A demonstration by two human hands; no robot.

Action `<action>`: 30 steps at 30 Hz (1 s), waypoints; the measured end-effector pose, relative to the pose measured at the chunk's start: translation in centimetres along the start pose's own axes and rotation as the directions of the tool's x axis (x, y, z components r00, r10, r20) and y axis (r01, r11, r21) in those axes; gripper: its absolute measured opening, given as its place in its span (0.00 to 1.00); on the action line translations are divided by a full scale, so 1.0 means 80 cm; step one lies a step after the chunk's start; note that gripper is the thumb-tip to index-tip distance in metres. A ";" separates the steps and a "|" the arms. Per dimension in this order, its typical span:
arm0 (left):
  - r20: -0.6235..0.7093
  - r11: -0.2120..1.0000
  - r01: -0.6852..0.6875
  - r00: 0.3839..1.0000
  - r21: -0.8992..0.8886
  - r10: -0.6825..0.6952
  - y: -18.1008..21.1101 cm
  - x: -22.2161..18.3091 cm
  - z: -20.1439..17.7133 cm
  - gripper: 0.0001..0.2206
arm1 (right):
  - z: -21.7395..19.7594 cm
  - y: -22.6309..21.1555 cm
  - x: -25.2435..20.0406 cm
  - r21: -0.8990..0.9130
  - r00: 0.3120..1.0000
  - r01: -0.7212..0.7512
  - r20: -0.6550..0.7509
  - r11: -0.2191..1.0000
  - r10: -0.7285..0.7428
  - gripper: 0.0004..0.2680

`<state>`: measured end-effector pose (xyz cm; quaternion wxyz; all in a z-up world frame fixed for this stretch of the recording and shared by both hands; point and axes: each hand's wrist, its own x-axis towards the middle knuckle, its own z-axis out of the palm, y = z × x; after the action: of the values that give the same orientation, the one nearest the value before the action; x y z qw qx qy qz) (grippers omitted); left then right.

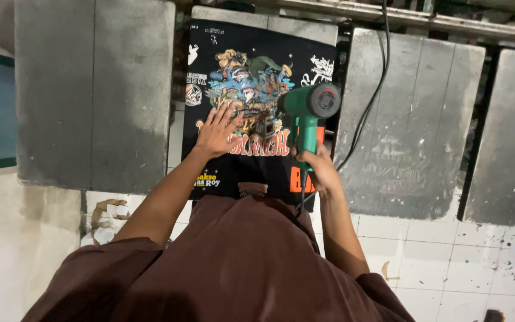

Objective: Positioning a printed garment on a platen and drying it with a heat gun

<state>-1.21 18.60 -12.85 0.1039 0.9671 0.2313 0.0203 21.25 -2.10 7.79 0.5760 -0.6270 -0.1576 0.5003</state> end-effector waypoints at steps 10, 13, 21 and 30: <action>0.035 0.965 0.238 0.971 -0.107 -0.236 0.013 0.079 -0.048 0.38 | -0.005 -0.011 0.077 0.135 1.000 -0.023 -0.013 0.991 0.025 0.17; 0.186 0.933 0.354 0.923 -0.074 -0.335 0.012 0.121 -0.077 0.35 | -0.004 -0.018 0.099 0.076 0.999 0.017 0.049 0.997 -0.021 0.17; 0.084 0.954 0.295 0.953 -0.056 -0.290 -0.045 0.188 -0.056 0.42 | -0.006 -0.015 0.125 -0.023 0.997 0.059 0.050 0.998 -0.058 0.17; 0.156 0.905 0.415 0.892 0.093 -0.425 -0.080 0.172 -0.074 0.37 | 0.039 -0.049 0.104 -0.067 0.954 -0.044 0.292 0.997 0.062 0.10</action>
<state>7.73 31.49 -8.53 0.0976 0.8950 0.4252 -0.0932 23.97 7.24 8.03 0.5136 -0.5666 -0.2397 0.5982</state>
